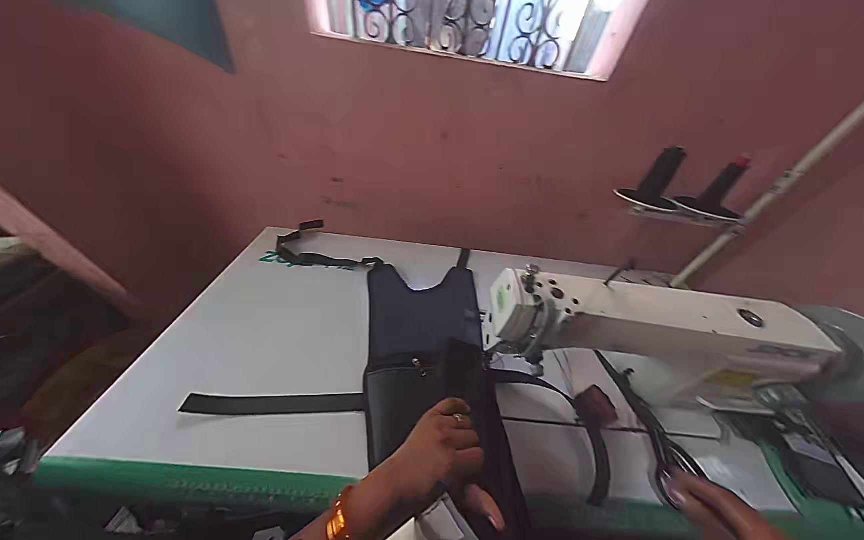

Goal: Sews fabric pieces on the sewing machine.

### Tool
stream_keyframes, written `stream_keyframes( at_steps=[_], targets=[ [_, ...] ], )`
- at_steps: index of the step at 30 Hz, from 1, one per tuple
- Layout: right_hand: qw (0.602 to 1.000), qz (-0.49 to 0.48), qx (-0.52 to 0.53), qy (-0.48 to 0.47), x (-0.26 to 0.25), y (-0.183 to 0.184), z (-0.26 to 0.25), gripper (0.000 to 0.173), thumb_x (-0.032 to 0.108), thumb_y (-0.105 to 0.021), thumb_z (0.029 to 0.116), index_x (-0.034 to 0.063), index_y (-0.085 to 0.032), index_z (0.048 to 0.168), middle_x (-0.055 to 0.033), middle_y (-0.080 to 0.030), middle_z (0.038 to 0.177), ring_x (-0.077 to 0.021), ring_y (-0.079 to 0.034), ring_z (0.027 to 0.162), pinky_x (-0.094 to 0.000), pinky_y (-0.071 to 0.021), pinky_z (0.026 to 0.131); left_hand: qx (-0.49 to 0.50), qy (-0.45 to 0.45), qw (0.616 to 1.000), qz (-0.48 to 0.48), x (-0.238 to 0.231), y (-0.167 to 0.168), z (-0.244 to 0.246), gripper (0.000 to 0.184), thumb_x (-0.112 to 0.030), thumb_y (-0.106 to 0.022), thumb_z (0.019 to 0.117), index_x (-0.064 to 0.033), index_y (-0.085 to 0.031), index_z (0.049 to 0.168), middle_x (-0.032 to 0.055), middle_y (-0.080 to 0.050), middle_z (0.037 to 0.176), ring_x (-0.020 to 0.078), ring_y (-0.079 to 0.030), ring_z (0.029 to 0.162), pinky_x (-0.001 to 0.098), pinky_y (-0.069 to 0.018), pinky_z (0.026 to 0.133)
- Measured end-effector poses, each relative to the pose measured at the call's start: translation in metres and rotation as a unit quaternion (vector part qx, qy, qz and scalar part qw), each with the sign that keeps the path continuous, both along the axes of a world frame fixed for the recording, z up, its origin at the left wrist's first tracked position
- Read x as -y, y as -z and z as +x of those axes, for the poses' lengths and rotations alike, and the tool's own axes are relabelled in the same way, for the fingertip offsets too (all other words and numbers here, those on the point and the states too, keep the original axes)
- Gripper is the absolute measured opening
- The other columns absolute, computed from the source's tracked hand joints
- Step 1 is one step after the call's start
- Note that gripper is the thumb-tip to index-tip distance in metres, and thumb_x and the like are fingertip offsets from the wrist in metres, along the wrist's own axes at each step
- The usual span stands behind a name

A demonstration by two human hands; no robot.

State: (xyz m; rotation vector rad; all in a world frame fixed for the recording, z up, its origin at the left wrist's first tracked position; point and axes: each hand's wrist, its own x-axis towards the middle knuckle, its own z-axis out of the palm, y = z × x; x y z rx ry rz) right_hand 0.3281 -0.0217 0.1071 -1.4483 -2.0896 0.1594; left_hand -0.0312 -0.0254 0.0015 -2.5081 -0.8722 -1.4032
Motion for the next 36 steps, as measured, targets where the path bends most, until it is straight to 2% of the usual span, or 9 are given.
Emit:
stream_keyframes(
  at_steps=[3, 8, 12, 15, 18, 21, 25, 28, 36],
  targets=[
    [0.982, 0.101, -0.016, -0.160, -0.051, 0.034, -0.100, 0.025, 0.019, -0.063, 0.0932, -0.0001, -0.078, 0.101, -0.0177, -0.074, 0.108, -0.0331, -0.071, 0.105, -0.0474, -0.0572, 0.093, 0.060, -0.052, 0.995, 0.060, -0.002, 0.008, -0.007, 0.065, -0.065, -0.048, 0.1001, -0.0149, -0.044, 0.058, 0.0004, -0.043, 0.051, 0.0153, -0.052, 0.051, 0.0302, -0.0522, 0.083],
    [0.934, -0.181, 0.273, -0.143, -0.104, 0.025, -0.190, 0.033, 0.017, -0.054, 0.1027, -0.0040, -0.065, 0.126, -0.0302, -0.051, 0.143, -0.0489, -0.042, 0.137, -0.0622, -0.0350, 0.108, 0.179, -0.066, 0.981, 0.035, 0.000, 0.012, -0.018, 0.065, -0.061, -0.045, 0.1031, -0.0132, -0.045, 0.059, 0.0005, -0.046, 0.054, 0.0123, -0.056, 0.059, 0.0250, -0.0505, 0.074],
    [0.988, 0.020, 0.100, -0.115, -0.094, 0.026, -0.160, 0.018, 0.000, -0.063, 0.0908, -0.0082, -0.074, 0.103, -0.0325, -0.065, 0.119, -0.0532, -0.059, 0.116, -0.0671, -0.0452, 0.097, 0.235, -0.028, 0.972, 0.005, 0.001, 0.015, -0.021, 0.060, -0.058, -0.049, 0.1030, -0.0126, -0.053, 0.064, -0.0007, -0.053, 0.059, 0.0084, -0.060, 0.067, 0.0221, -0.0503, 0.080],
    [0.983, -0.116, 0.010, -0.143, -0.063, 0.022, -0.154, 0.033, 0.018, -0.065, 0.0977, -0.0086, -0.069, 0.117, -0.0251, -0.069, 0.111, -0.0399, -0.068, 0.107, -0.0532, -0.0542, 0.095, 0.230, -0.019, 0.973, 0.015, -0.003, 0.013, -0.020, 0.062, -0.058, -0.050, 0.1026, -0.0121, -0.052, 0.062, 0.0000, -0.050, 0.057, 0.0100, -0.058, 0.064, 0.0233, -0.0494, 0.078],
    [0.853, -0.447, -0.243, -0.115, -0.042, 0.041, -0.167, 0.049, 0.024, -0.058, 0.1050, -0.0028, -0.047, 0.144, -0.0183, -0.068, 0.115, -0.0216, -0.067, 0.101, -0.0374, -0.0539, 0.094, 0.197, -0.045, 0.979, -0.033, -0.001, 0.005, -0.020, 0.065, -0.061, -0.050, 0.1011, -0.0122, -0.048, 0.059, -0.0001, -0.047, 0.054, 0.0096, -0.053, 0.057, 0.0226, -0.0454, 0.064],
    [0.772, -0.480, -0.416, -0.034, -0.019, 0.058, -0.170, 0.032, 0.013, -0.058, 0.1040, -0.0001, -0.055, 0.133, -0.0114, -0.070, 0.102, -0.0141, -0.069, 0.089, -0.0322, -0.0572, 0.083, 0.031, -0.084, 0.926, -0.367, 0.007, -0.033, -0.028, 0.062, -0.061, -0.056, 0.0973, -0.0071, -0.062, 0.067, 0.0026, -0.053, 0.054, 0.0158, -0.054, 0.052, 0.0387, -0.0451, 0.053],
    [0.863, -0.360, -0.353, -0.026, 0.005, 0.073, -0.162, 0.032, 0.004, -0.060, 0.1000, -0.0020, -0.064, 0.131, -0.0109, -0.075, 0.102, -0.0122, -0.072, 0.089, -0.0278, -0.0581, 0.086, -0.127, -0.141, 0.773, -0.606, -0.029, -0.084, -0.001, 0.034, -0.032, -0.062, 0.1033, -0.0062, -0.071, 0.124, 0.0165, -0.074, 0.103, 0.0316, -0.072, 0.093, 0.0534, -0.0555, 0.091],
    [0.962, -0.180, -0.197, -0.063, 0.023, 0.083, -0.159, 0.039, -0.001, -0.058, 0.0963, -0.0119, -0.060, 0.134, -0.0242, -0.074, 0.113, -0.0319, -0.076, 0.100, -0.0433, -0.0583, 0.093, -0.159, -0.198, 0.806, -0.534, -0.030, -0.067, 0.030, 0.030, -0.016, -0.057, 0.1031, 0.0000, -0.070, 0.125, 0.0188, -0.065, 0.132, 0.0355, -0.057, 0.130, 0.0491, -0.0436, 0.111],
    [0.991, -0.074, -0.021, -0.110, 0.039, 0.081, -0.157, 0.030, -0.007, -0.059, 0.0830, -0.0123, -0.071, 0.109, -0.0208, -0.071, 0.075, -0.0337, -0.073, 0.067, -0.0456, -0.0607, 0.063, -0.057, -0.170, 0.952, -0.248, -0.015, -0.006, 0.024, 0.034, -0.043, -0.071, 0.0908, -0.0155, -0.081, 0.108, 0.0063, -0.072, 0.128, 0.0302, -0.066, 0.120, 0.0480, -0.0561, 0.094]
  ],
)
